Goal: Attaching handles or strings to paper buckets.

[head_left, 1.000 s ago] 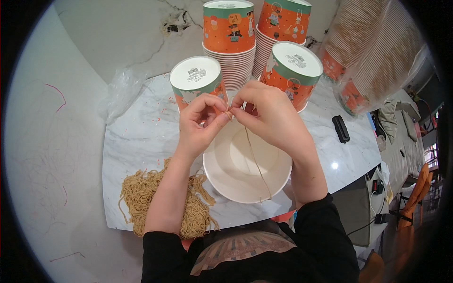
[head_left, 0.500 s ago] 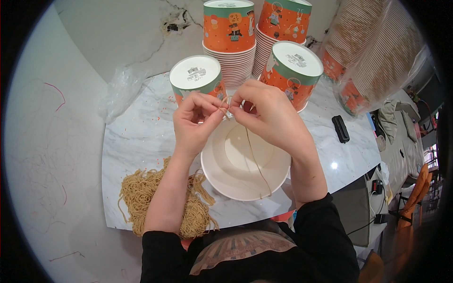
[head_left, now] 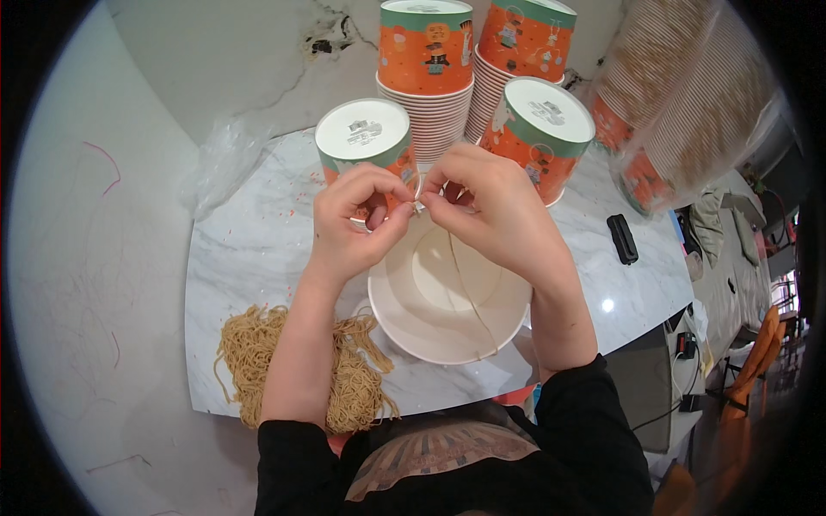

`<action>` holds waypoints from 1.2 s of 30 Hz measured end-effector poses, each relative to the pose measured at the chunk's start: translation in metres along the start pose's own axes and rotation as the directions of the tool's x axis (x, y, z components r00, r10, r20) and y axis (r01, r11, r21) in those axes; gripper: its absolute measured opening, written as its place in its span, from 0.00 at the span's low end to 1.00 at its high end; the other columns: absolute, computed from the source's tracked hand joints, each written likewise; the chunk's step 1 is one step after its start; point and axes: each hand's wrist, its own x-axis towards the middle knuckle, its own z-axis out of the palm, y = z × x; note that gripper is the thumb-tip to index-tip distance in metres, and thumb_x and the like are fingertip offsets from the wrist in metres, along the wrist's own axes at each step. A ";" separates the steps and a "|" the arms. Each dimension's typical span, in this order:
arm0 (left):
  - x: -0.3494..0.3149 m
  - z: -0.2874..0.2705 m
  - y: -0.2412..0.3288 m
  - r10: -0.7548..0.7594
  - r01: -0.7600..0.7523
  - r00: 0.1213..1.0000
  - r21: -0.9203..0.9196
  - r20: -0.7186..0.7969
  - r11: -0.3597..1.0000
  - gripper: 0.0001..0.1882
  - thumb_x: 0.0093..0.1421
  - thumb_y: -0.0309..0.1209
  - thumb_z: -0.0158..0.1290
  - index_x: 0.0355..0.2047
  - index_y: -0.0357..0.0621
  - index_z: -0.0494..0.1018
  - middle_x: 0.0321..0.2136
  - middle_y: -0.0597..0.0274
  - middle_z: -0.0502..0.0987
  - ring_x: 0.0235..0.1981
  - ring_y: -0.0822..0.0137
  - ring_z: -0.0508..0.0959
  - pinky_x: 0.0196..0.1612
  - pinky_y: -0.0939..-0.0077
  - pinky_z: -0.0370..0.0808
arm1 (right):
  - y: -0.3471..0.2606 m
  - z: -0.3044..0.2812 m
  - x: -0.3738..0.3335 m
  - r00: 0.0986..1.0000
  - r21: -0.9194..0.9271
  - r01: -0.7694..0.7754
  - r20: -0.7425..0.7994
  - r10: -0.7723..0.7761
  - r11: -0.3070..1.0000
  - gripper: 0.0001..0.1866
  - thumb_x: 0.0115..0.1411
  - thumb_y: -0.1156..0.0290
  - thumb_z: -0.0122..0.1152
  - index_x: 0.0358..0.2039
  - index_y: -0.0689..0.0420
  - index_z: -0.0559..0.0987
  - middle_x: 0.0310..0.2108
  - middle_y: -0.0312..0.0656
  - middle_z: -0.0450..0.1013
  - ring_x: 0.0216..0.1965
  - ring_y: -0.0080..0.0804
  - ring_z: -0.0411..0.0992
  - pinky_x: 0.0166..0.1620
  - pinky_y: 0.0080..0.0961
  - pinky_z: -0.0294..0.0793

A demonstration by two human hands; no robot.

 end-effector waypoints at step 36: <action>0.007 -0.008 0.032 -0.704 0.731 0.662 -0.426 0.257 0.533 0.11 0.62 0.38 0.62 0.28 0.45 0.80 0.20 0.76 0.73 0.21 0.84 0.67 0.25 0.87 0.60 | -0.021 0.011 -0.007 0.948 -0.370 0.195 -0.167 -0.272 0.908 0.08 0.49 0.75 0.69 0.24 0.57 0.75 0.41 0.38 0.75 0.46 0.42 0.73 0.60 0.46 0.67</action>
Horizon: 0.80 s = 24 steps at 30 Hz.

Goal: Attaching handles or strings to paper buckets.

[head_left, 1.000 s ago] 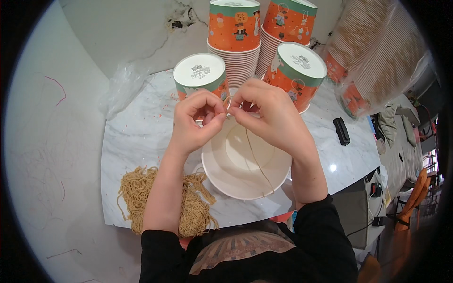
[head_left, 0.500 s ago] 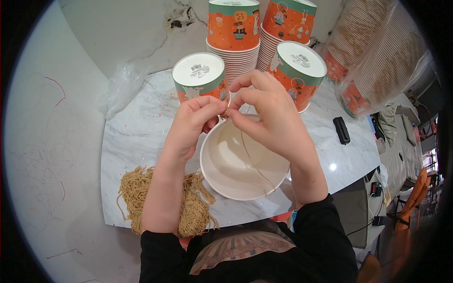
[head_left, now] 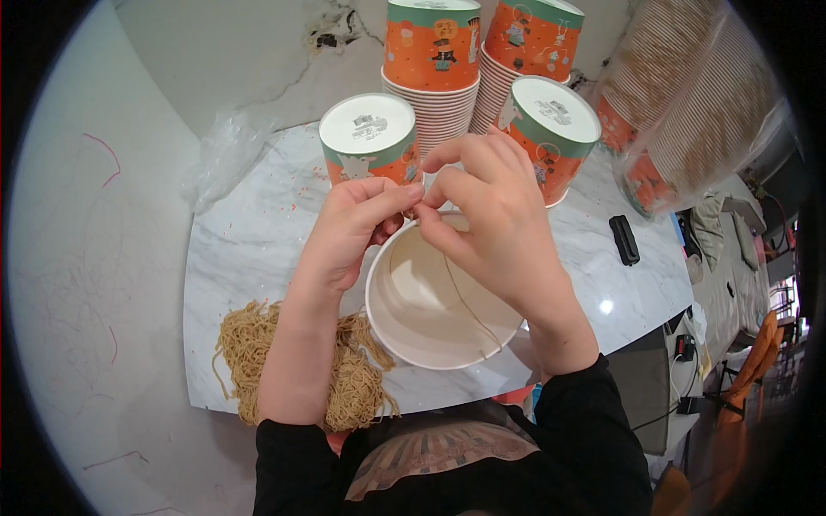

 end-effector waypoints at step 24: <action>0.001 -0.015 0.006 -0.035 0.035 0.999 0.014 0.023 0.999 0.09 0.61 0.33 0.63 0.37 0.42 0.82 0.28 0.73 0.80 0.26 0.84 0.73 0.31 0.89 0.71 | 0.011 -0.003 -0.003 0.992 0.119 0.019 0.121 -0.034 0.993 0.07 0.53 0.72 0.68 0.34 0.57 0.85 0.45 0.38 0.78 0.52 0.38 0.73 0.67 0.50 0.59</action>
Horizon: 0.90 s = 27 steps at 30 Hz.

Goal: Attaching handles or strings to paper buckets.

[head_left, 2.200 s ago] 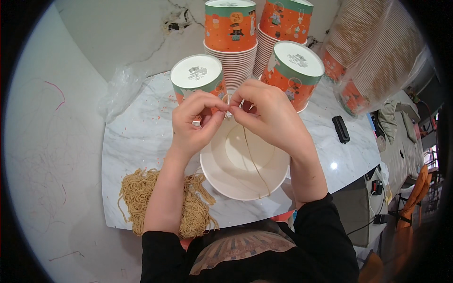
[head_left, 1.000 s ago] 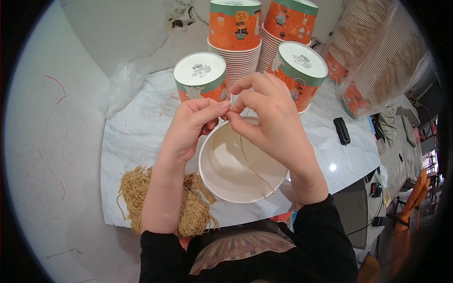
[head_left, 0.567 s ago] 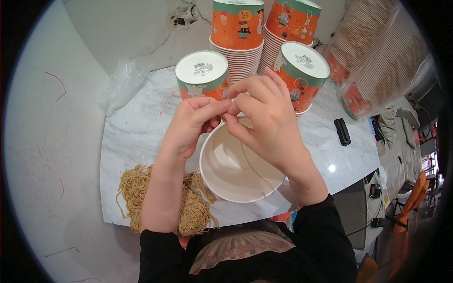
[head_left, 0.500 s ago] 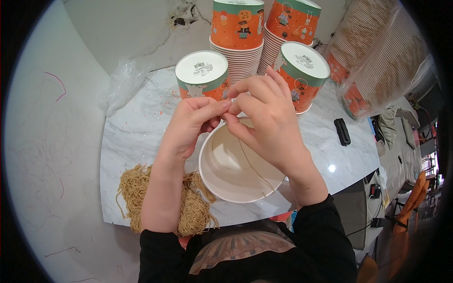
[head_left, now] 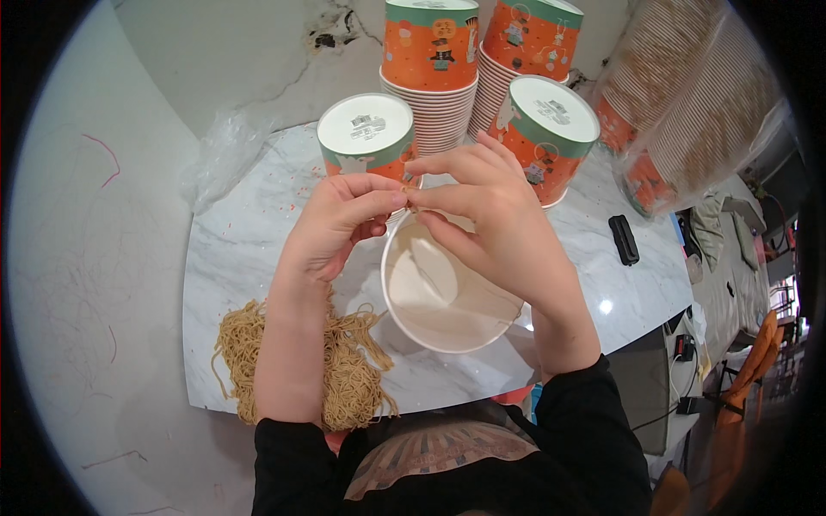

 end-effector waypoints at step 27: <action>-0.007 0.013 0.005 0.068 -0.072 0.994 -0.040 -0.088 0.997 0.11 0.66 0.33 0.53 0.36 0.37 0.81 0.27 0.67 0.80 0.26 0.79 0.76 0.31 0.82 0.74 | 0.002 0.015 0.007 0.991 0.071 -0.014 -0.135 0.024 0.997 0.06 0.51 0.75 0.65 0.31 0.56 0.79 0.38 0.37 0.75 0.43 0.39 0.75 0.61 0.47 0.67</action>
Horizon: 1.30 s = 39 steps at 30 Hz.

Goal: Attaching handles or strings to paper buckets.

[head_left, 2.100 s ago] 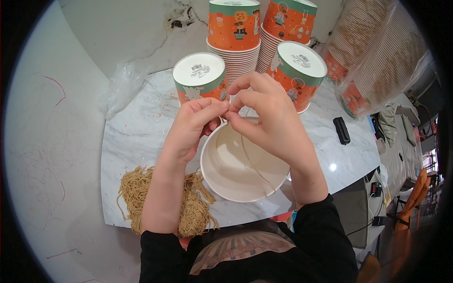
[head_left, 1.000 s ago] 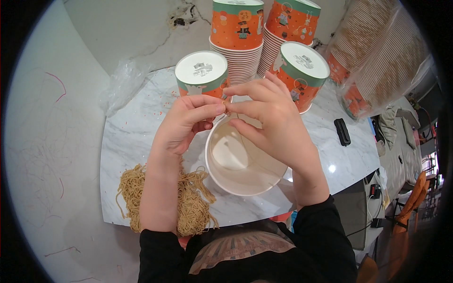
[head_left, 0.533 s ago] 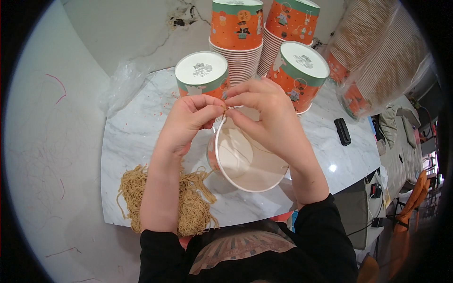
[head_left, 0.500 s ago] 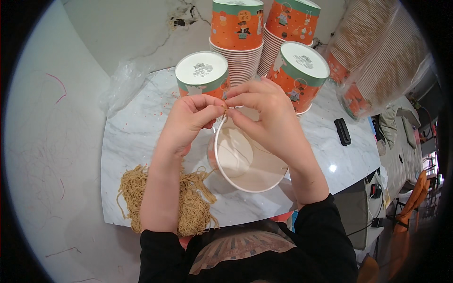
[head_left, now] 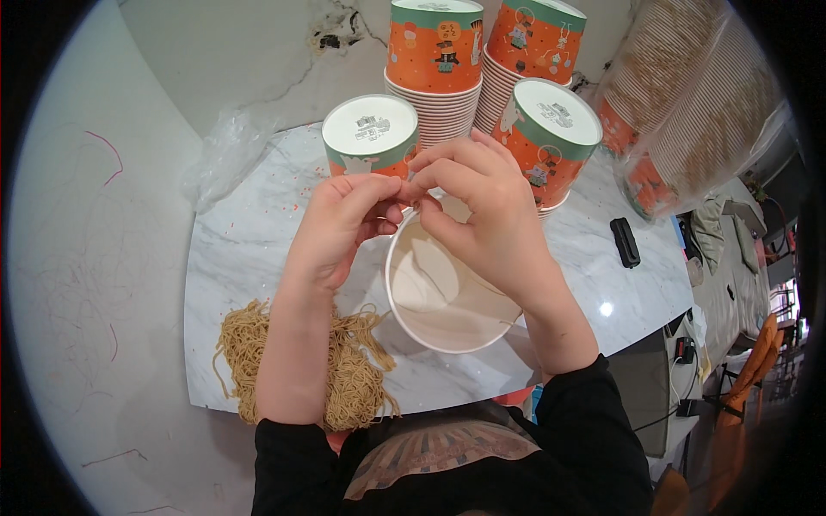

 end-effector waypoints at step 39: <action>0.003 -0.009 -0.001 0.178 -0.200 0.970 0.130 0.166 0.971 0.09 0.67 0.32 0.58 0.41 0.37 0.79 0.36 0.67 0.81 0.38 0.79 0.77 0.44 0.81 0.74 | 0.001 0.008 -0.001 0.984 0.206 -0.175 0.012 0.176 0.963 0.08 0.51 0.74 0.71 0.27 0.62 0.79 0.36 0.42 0.76 0.35 0.42 0.77 0.38 0.35 0.76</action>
